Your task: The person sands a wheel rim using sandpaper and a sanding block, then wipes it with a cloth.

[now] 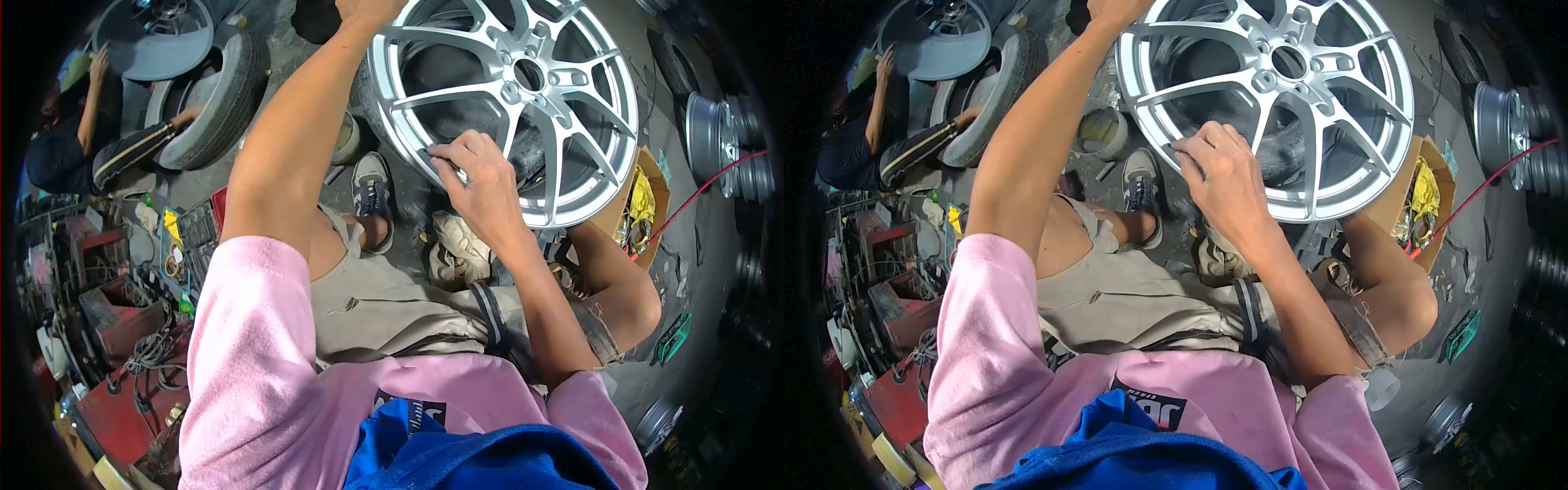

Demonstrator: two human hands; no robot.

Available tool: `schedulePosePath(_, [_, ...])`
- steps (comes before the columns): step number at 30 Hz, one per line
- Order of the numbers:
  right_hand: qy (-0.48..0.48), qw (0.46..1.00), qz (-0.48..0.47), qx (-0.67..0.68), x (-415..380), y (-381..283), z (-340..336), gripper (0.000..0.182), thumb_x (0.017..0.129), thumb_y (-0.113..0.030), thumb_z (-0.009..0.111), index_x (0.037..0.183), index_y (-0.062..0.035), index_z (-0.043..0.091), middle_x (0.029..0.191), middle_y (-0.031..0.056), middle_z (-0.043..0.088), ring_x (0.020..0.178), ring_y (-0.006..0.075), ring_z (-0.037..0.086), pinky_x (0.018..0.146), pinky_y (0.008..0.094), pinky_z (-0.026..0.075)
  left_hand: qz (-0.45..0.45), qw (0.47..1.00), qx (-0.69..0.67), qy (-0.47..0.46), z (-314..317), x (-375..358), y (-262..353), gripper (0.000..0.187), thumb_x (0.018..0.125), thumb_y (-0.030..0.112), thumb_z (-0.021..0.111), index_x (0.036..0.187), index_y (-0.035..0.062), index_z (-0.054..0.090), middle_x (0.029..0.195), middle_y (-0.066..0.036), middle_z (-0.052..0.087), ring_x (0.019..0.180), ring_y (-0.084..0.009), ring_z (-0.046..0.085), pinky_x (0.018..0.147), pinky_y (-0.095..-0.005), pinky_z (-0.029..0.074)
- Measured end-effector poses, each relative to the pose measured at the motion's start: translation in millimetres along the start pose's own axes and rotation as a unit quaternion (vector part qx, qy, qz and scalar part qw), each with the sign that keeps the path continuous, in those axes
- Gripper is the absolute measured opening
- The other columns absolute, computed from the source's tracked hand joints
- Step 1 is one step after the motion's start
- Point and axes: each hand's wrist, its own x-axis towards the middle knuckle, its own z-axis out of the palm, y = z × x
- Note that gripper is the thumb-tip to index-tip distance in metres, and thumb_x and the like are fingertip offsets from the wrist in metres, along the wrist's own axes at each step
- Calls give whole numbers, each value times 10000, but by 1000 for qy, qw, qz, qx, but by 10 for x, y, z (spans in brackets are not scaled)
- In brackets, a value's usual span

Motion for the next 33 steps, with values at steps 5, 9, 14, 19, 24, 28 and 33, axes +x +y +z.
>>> schedulePosePath(5, [-33,999,-11,-16,-46,-31,23,166,886,9,692,1045,-3,737,914,134,611,904,328,626,800,436,499,-11,1000,-20,12,48,10,-45,506,814,523,792,1059,82,754,1031,-220,747,1030,-413,704,884,-500,553])
schedulePosePath(9, [-22,999,-36,-6,101,-69,110,189,890,32,659,1064,11,728,920,147,594,901,333,624,801,436,498,-27,999,-33,16,-12,-40,12,496,805,494,806,1060,71,754,1063,-228,740,1066,-411,691,913,-493,542])
schedulePosePath(14, [-72,997,-4,-19,45,-117,36,191,867,38,652,1042,32,728,948,153,569,948,341,612,850,463,508,-29,999,-32,21,20,-31,-13,488,808,490,805,1065,78,756,1074,-225,740,1066,-409,692,909,-492,546])
schedulePosePath(19, [-39,999,-11,12,126,-107,131,196,866,38,649,1046,33,728,947,161,561,952,348,614,858,470,512,-26,999,-34,9,1,-40,34,483,808,492,805,1068,88,761,1083,-216,742,1069,-400,695,905,-487,551])
schedulePosePath(24, [-50,999,-16,-9,60,-117,49,185,884,31,649,1051,34,727,927,165,576,908,347,626,816,457,503,-45,999,-20,7,26,-7,1,495,816,496,802,1097,92,753,1087,-207,741,1068,-395,694,919,-486,546])
schedulePosePath(28, [-45,999,-25,0,107,-85,105,190,875,34,639,1046,44,724,957,170,563,960,351,614,851,470,512,-16,999,-15,31,59,-34,11,498,826,498,797,1110,92,749,1075,-209,742,1067,-396,694,925,-488,542])
schedulePosePath(33, [-57,998,-21,-23,65,-132,56,173,869,39,638,1020,52,720,957,172,564,960,357,612,853,473,510,-40,999,-4,27,59,-19,-4,474,828,487,797,1085,91,748,1079,-210,740,1067,-398,694,923,-483,545])
